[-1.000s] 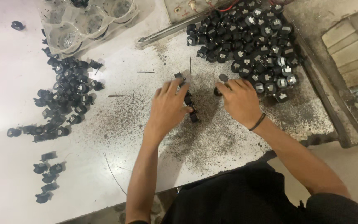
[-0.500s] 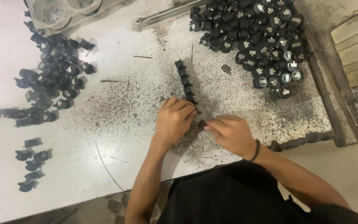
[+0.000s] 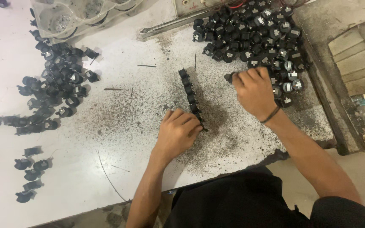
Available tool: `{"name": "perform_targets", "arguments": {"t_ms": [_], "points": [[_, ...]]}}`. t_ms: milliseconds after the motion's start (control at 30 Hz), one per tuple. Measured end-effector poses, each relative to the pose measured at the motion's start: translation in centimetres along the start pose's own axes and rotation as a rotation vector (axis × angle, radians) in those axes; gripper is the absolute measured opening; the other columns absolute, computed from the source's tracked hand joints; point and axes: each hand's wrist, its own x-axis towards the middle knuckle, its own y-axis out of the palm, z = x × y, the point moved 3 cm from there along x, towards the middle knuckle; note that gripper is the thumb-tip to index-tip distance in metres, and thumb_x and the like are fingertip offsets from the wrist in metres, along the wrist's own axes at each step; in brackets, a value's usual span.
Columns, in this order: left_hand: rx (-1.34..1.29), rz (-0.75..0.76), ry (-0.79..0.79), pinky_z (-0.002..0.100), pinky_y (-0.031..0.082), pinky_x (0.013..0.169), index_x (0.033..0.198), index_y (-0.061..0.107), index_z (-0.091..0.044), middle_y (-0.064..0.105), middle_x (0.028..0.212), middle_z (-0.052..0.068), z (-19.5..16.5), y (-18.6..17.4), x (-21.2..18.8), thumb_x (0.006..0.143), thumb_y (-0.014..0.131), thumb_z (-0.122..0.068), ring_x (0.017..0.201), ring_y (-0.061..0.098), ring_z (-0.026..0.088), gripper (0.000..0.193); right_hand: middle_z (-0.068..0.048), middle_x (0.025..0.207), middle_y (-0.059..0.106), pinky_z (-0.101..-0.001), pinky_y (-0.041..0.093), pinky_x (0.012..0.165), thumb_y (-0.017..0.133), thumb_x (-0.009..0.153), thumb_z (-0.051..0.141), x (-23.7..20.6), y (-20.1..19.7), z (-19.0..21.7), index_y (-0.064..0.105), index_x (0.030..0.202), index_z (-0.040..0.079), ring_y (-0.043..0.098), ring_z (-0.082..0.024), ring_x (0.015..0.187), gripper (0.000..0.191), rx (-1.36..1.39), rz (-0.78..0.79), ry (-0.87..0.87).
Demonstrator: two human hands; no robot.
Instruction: The person arranges black plastic plug components into a grid on the workbench, then uses a soldering iron to solder the pins of each component one at a time, working through the rows of the grid.
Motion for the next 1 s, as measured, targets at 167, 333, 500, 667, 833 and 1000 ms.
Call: {"name": "perform_targets", "arguments": {"t_ms": [167,333,500,667,833,1000], "points": [[0.032,0.120,-0.016,0.041,0.048,0.083,0.091,0.072,-0.008,0.071,0.100,0.004,-0.7,1.2,-0.3,0.075,0.082,-0.012,0.095,0.064,0.024,0.018,-0.012,0.083,0.077,-0.0342,0.052,0.052,0.070,0.095,0.019,-5.7,-1.8,5.8,0.079,0.104,0.004,0.069,-0.018,0.062,0.019,0.576,0.510,0.216],[-0.018,0.104,-0.044,0.041,0.049,0.084,0.090,0.072,-0.009,0.071,0.099,0.002,-0.9,1.0,-0.6,0.077,0.080,-0.010,0.096,0.064,0.025,0.015,-0.014,0.088,0.076,-0.0362,0.059,0.072,0.073,0.086,0.006,-8.2,-4.5,11.6,0.075,0.093,-0.004,0.072,-0.024,0.078,0.013,0.668,-0.073,-0.086],[0.009,0.085,-0.048,0.042,0.049,0.082,0.089,0.072,-0.008,0.071,0.098,0.002,-1.5,0.8,-0.2,0.078,0.079,-0.007,0.094,0.064,0.025,0.013,0.003,0.085,0.077,-0.0264,0.055,0.068,0.066,0.102,0.042,-6.3,-0.8,9.8,0.079,0.107,0.026,0.071,-0.010,0.071,0.021,0.485,0.680,0.210],[0.050,0.049,0.008,0.042,0.048,0.081,0.091,0.072,-0.007,0.071,0.101,0.003,-2.4,0.1,-0.2,0.082,0.080,-0.008,0.094,0.063,0.026,0.012,-0.017,0.138,0.061,-0.0502,0.040,0.104,0.079,0.088,0.032,-3.1,-0.5,-0.7,0.076,0.118,-0.001,0.051,-0.029,0.127,0.044,-0.265,0.040,0.313],[-0.005,0.030,0.028,0.043,0.047,0.081,0.091,0.071,-0.009,0.069,0.100,0.002,-3.7,-0.4,-1.3,0.078,0.080,-0.011,0.094,0.062,0.024,0.016,-0.012,0.129,0.063,-0.0520,0.038,0.107,0.083,0.078,0.026,-2.6,-0.8,-1.5,0.071,0.101,0.005,0.052,-0.028,0.123,0.034,-0.080,0.013,0.280],[0.034,0.050,-0.002,0.043,0.048,0.081,0.093,0.071,-0.007,0.068,0.101,0.007,-4.0,0.8,-1.9,0.072,0.078,-0.006,0.095,0.062,0.027,0.022,-0.009,0.090,0.069,-0.0397,0.054,0.077,0.077,0.087,0.022,-3.3,-2.7,3.1,0.071,0.103,0.005,0.069,-0.025,0.081,0.024,0.320,0.261,0.073]]}}
